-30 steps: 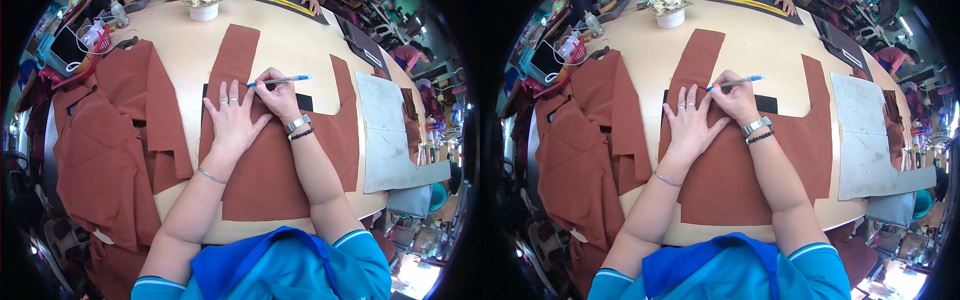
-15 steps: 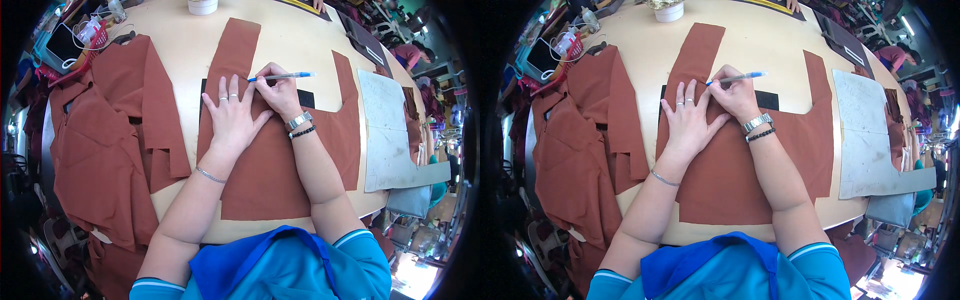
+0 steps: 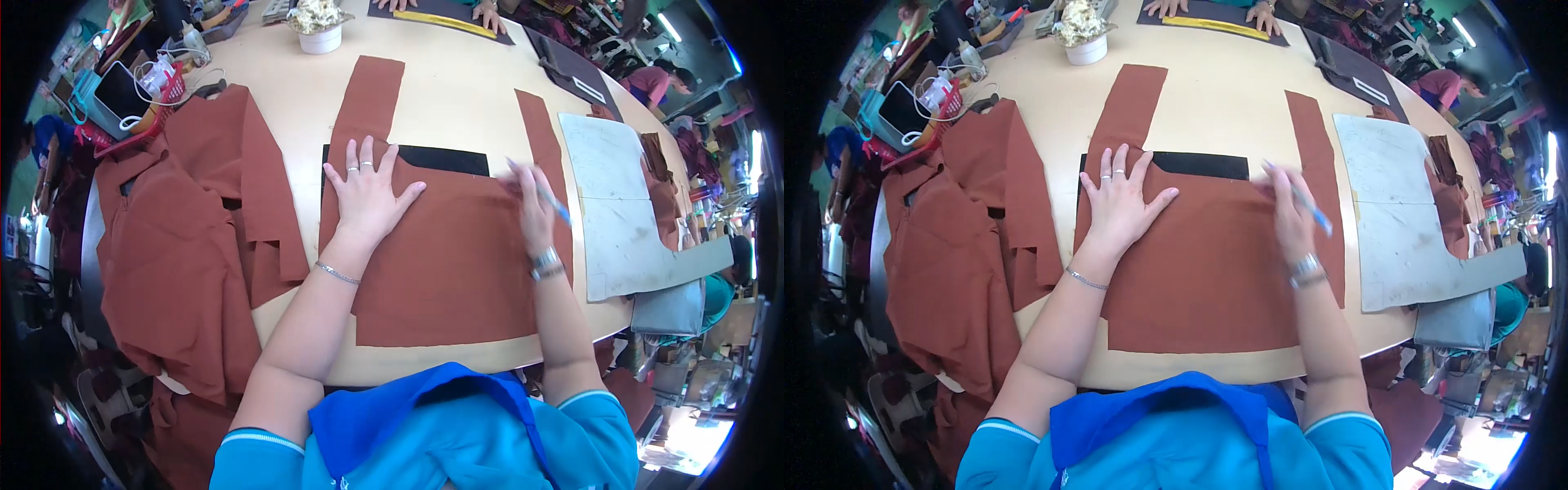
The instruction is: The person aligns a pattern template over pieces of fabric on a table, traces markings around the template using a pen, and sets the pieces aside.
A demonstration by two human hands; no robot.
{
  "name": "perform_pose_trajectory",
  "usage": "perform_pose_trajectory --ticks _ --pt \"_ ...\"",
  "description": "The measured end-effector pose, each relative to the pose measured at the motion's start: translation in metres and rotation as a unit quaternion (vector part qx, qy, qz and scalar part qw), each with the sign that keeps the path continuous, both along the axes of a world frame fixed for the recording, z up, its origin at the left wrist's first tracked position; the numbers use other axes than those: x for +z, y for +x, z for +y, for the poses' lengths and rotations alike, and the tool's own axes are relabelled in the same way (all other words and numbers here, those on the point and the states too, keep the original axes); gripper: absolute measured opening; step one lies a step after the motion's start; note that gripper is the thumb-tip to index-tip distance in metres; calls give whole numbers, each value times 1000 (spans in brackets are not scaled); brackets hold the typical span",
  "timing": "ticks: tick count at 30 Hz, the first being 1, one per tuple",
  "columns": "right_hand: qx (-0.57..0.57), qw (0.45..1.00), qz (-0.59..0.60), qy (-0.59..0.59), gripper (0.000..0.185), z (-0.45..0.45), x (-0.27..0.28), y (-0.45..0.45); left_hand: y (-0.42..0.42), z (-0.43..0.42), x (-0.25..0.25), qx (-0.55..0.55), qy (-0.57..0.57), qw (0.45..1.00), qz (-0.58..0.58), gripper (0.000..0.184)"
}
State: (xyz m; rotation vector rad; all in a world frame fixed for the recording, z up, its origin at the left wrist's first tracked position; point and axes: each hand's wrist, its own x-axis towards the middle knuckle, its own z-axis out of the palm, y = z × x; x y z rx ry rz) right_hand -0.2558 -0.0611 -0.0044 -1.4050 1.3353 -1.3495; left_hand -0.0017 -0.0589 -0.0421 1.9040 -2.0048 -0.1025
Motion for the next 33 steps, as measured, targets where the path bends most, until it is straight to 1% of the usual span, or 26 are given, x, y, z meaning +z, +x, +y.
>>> perform_pose_trajectory --ticks 1,2,4,6,7,9,10,12,13,14,17,20,22,23,25,26,27,28,30,33 --pt "-17 993 113 -6 25 27 6 -23 0 0 2 -1 6 1000 2 79" --pt "-36 974 224 -13 25 56 11 -46 0 1 5 -1 11 1000 4 79" --pt "-66 937 342 -37 21 114 4 -89 0 1 8 1 14 1000 24 79" --pt "-98 968 220 -64 15 158 -30 -126 1 -1 6 5 10 998 62 80" --pt "-90 948 295 -75 18 169 -29 -128 3 -1 5 2 -19 995 98 81" --pt "-77 891 438 -89 25 192 -20 -127 15 -9 -7 2 -80 984 161 80" --pt "-81 890 438 -93 29 194 -19 -124 20 -8 -8 -2 -107 976 191 80" --pt "-85 888 441 -96 36 185 -14 -123 19 11 15 91 -65 993 24 79" --pt "-83 901 417 -88 35 184 -21 -127 28 16 11 103 -54 993 28 82" --pt "-85 899 419 -96 35 185 -20 -129 38 21 6 115 -44 992 33 84" --pt "-82 900 414 -108 34 187 -19 -129 45 56 11 202 67 976 -55 85" --pt "-76 909 397 -107 33 191 -18 -128 39 83 15 173 34 983 -41 82" --pt "-76 907 395 -124 32 189 -20 -131 36 85 9 163 -9 987 4 71" --pt "-76 908 387 -139 32 189 -20 -132 37 84 8 156 -22 987 18 62" --pt "-83 918 367 -126 31 189 -27 -135 35 80 0 157 -82 984 32 44" --pt "-85 926 350 -112 30 188 -31 -138 32 80 7 169 -66 982 45 35" --pt "-86 931 336 -114 30 186 -36 -141 29 82 11 179 -75 980 51 30" --pt "-91 935 324 -115 30 184 -41 -144 30 82 11 163 -86 981 62 27" --pt "-99 938 310 -116 29 183 -43 -141 32 79 13 174 -79 979 69 24" --pt "-100 934 316 -131 28 185 -40 -142 42 78 16 182 -37 983 3 23"
